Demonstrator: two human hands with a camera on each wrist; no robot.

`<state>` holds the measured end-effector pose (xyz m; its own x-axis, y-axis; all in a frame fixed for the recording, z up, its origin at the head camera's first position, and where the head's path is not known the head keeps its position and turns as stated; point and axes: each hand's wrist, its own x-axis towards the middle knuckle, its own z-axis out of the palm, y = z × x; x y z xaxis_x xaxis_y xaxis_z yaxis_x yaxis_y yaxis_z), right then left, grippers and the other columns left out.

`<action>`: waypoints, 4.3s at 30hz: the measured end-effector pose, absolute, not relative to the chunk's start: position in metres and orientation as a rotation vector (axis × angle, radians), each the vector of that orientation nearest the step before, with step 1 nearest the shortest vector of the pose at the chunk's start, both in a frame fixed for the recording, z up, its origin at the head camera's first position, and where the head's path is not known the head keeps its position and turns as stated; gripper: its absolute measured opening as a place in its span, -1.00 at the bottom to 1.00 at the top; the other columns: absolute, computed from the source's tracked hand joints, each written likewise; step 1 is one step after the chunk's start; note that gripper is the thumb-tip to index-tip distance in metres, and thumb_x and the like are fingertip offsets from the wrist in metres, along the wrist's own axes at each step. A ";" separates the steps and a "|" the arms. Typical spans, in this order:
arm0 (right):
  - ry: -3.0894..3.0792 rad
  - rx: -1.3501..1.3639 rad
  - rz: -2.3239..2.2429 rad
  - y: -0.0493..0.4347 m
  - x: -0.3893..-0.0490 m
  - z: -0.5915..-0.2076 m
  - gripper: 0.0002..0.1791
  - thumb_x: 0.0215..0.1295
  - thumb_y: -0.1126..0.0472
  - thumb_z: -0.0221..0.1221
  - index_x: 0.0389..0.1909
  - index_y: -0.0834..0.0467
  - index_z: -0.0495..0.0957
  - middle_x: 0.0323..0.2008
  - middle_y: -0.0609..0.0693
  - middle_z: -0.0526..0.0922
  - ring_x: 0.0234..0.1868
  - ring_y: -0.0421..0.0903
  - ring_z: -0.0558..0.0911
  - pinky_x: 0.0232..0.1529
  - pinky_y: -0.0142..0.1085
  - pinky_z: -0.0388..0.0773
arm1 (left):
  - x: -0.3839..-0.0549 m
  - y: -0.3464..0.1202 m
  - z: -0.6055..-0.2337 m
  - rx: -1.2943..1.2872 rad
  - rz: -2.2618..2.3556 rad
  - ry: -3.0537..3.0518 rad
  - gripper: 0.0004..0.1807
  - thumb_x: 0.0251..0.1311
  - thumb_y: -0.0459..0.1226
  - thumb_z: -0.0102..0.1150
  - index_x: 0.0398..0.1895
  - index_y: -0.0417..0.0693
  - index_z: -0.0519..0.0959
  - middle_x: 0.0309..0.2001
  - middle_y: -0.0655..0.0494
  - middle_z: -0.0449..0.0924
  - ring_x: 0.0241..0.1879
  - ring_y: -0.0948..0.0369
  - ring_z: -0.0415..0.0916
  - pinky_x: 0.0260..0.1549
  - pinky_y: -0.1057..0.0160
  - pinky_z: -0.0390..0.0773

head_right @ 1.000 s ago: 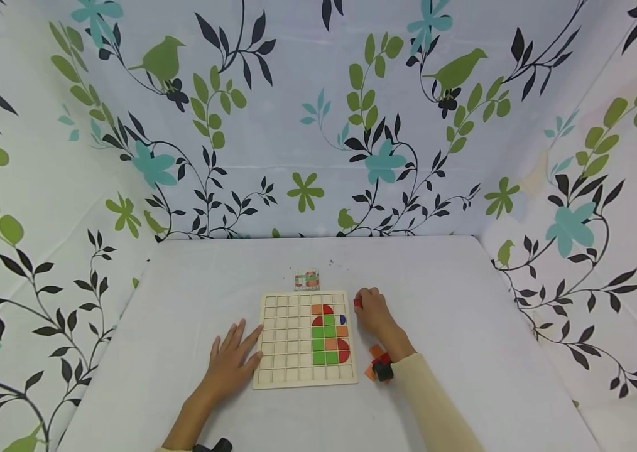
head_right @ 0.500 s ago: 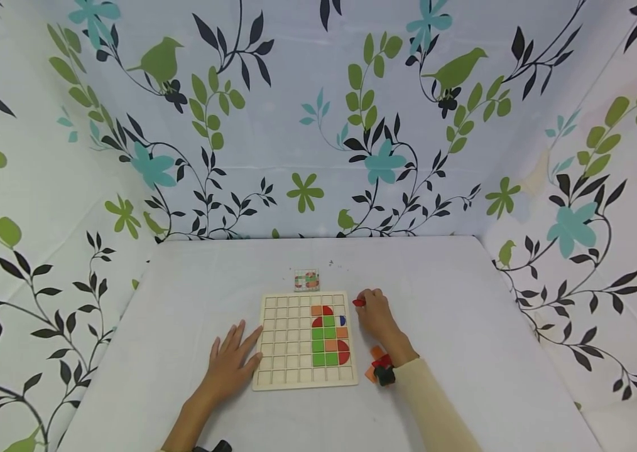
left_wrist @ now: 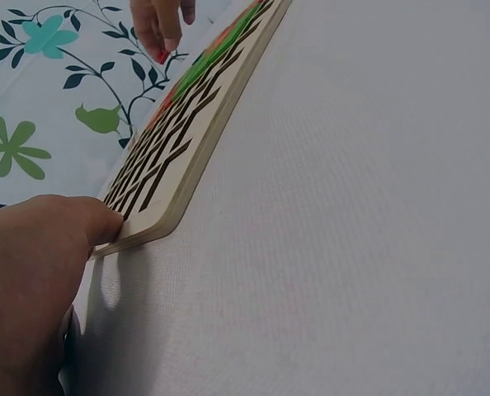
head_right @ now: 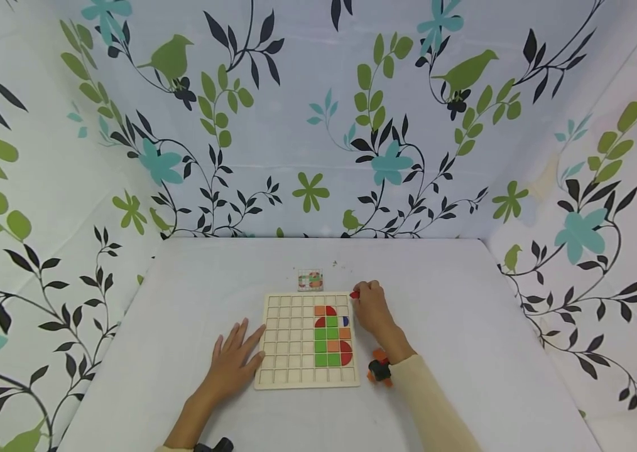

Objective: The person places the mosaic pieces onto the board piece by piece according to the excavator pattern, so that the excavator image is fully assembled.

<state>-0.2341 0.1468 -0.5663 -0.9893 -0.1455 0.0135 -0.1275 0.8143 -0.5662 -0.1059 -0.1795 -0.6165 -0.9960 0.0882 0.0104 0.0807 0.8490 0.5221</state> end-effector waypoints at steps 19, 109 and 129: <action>2.927 -1.008 -0.627 0.071 -0.221 -0.567 -0.86 0.37 0.43 0.34 -0.12 0.22 0.66 -0.16 0.06 0.70 -0.23 -0.01 0.48 -0.15 -0.12 0.54 | -0.106 -0.182 -0.621 0.169 0.846 3.004 -0.35 0.51 -0.01 0.11 0.62 0.17 0.34 0.69 -0.20 0.01 0.67 -0.22 -0.11 0.54 -0.43 -0.20; 2.934 -0.175 -0.896 0.193 -0.201 -0.593 -0.73 0.50 0.32 0.22 0.11 0.36 0.54 0.00 0.25 0.52 -0.06 0.09 0.50 0.05 0.02 0.62 | -0.110 -0.178 -0.620 0.146 0.899 2.978 -0.34 0.49 -0.04 0.16 0.62 0.16 0.34 0.69 -0.22 -0.02 0.67 -0.25 -0.14 0.53 -0.45 -0.25; 3.010 -0.261 -0.847 0.143 -0.200 -0.569 -0.70 0.58 0.28 0.17 0.20 0.33 0.49 0.10 0.28 0.50 0.09 0.18 0.52 0.17 0.11 0.61 | -0.114 -0.173 -0.617 0.172 0.850 3.011 -0.34 0.49 -0.02 0.15 0.62 0.17 0.34 0.69 -0.21 0.00 0.68 -0.23 -0.13 0.53 -0.45 -0.22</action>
